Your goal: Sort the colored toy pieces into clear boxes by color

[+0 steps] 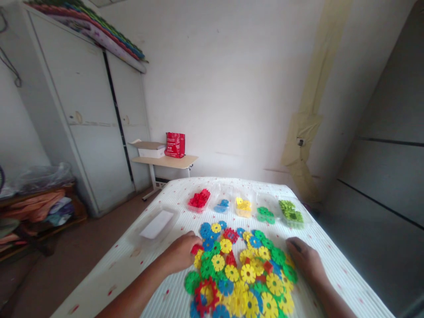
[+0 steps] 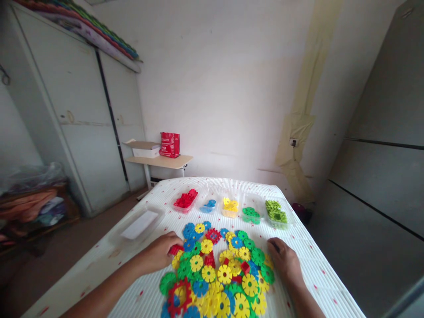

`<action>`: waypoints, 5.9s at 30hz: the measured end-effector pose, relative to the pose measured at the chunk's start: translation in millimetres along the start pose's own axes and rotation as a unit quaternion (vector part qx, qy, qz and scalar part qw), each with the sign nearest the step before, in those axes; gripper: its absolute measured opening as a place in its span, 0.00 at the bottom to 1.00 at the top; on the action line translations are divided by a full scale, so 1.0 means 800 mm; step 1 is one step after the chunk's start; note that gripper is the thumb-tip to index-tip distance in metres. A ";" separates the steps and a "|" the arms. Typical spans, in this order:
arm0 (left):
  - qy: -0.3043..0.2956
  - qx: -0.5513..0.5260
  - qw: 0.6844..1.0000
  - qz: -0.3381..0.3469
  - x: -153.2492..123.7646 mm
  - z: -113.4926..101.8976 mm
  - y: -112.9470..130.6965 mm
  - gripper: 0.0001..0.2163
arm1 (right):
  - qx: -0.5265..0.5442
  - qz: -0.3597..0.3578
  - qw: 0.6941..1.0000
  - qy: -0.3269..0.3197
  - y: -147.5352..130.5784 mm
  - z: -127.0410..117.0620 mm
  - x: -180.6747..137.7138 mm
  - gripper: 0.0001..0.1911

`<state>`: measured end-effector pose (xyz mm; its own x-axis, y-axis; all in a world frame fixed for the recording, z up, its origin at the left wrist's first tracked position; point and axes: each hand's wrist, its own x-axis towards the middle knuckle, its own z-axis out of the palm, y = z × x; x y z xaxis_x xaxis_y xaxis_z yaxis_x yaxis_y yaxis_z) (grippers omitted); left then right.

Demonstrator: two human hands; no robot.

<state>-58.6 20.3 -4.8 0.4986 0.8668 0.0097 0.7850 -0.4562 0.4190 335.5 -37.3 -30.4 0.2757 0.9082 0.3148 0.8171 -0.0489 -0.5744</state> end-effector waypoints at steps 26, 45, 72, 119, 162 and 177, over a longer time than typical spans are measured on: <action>0.246 -0.010 0.968 -0.047 0.094 -0.026 -0.003 0.13 | 0.003 -0.005 1.000 -0.004 0.008 0.004 0.000 0.19; 0.293 -0.138 0.945 -0.039 0.028 0.051 -0.031 0.11 | -0.122 -0.078 0.985 -0.090 -0.105 0.050 0.011 0.16; 0.292 -0.255 0.918 -0.080 0.030 0.057 -0.040 0.13 | 0.108 -0.117 0.959 -0.234 -0.219 0.097 0.020 0.16; 0.299 -0.231 0.925 -0.042 0.027 0.056 -0.033 0.12 | -0.018 -0.036 0.999 -0.030 -0.085 0.050 0.033 0.10; 0.293 -0.205 0.934 0.011 0.017 0.051 -0.011 0.11 | 0.215 -0.034 0.965 -0.150 -0.180 0.093 0.003 0.11; 0.087 -0.547 0.824 -0.119 0.008 0.047 0.026 0.11 | 0.407 0.040 0.865 -0.290 -0.210 0.107 -0.022 0.21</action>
<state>-25.0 8.4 -30.0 0.2439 0.9646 -0.1007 0.0052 0.1026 0.9947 149.6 -9.8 -4.4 -0.1796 0.9826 -0.0471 0.1154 -0.0265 -0.9930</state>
